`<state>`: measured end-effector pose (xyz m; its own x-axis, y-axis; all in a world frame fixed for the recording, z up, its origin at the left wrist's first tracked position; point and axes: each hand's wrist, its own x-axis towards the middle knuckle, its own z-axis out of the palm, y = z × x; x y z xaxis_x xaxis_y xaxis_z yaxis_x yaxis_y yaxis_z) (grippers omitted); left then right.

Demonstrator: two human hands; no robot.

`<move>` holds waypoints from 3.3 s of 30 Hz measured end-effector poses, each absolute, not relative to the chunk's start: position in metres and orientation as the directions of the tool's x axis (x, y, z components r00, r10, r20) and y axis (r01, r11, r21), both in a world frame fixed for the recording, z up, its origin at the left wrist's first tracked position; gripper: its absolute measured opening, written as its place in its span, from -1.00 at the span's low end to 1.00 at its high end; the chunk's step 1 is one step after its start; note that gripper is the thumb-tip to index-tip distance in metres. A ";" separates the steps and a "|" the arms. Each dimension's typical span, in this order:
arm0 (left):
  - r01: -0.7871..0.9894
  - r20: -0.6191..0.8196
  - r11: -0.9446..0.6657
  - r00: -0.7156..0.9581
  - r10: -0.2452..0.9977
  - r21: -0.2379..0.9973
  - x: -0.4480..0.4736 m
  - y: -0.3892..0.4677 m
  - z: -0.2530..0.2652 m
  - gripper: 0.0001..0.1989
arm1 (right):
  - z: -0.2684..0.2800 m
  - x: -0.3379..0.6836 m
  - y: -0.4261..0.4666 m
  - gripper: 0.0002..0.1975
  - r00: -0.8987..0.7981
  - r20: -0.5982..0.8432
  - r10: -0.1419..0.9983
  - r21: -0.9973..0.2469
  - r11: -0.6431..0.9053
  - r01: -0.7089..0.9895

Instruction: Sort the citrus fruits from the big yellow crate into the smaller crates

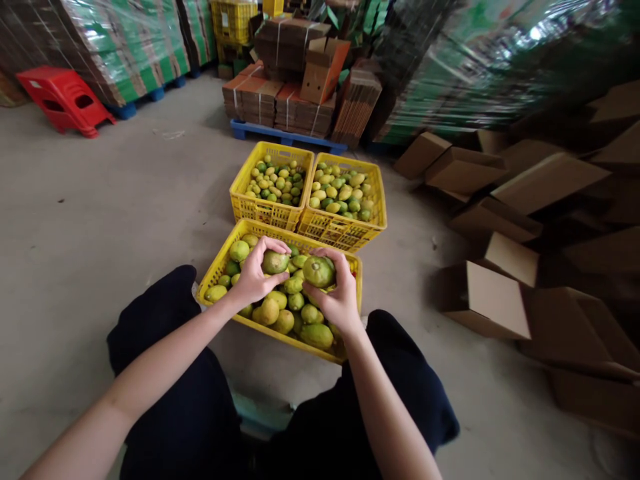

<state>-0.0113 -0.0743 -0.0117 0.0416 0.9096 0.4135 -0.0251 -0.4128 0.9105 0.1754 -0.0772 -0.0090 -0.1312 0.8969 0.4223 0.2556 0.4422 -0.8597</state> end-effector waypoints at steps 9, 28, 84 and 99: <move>-0.430 -0.112 0.183 0.186 0.976 0.884 -0.012 -0.068 -0.008 -0.66 | -0.001 0.170 -0.072 -0.63 0.004 -0.196 0.981 -0.942 -0.187 -0.279; -0.816 -0.774 0.519 0.149 0.615 0.255 -0.004 -0.056 -0.023 -0.75 | -0.005 0.162 -0.064 -0.70 -0.243 -0.719 0.651 -0.298 -0.605 -0.739; -0.775 -0.703 0.564 0.231 0.673 0.286 -0.007 -0.057 -0.014 -0.76 | -0.020 0.156 -0.063 -0.61 -0.274 -0.730 0.627 -0.263 -0.627 -0.734; -0.396 -0.015 0.166 0.356 0.934 0.903 -0.016 -0.070 -0.010 -0.62 | -0.017 0.154 -0.073 -0.71 -0.311 -0.362 0.879 -0.579 -0.474 -0.664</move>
<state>-0.0165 -0.0698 -0.0104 0.3562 0.9343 -0.0153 -0.3955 0.1656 0.9034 0.1539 -0.0732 -0.0166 -0.3110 0.8787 -0.3622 -0.6641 -0.4735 -0.5786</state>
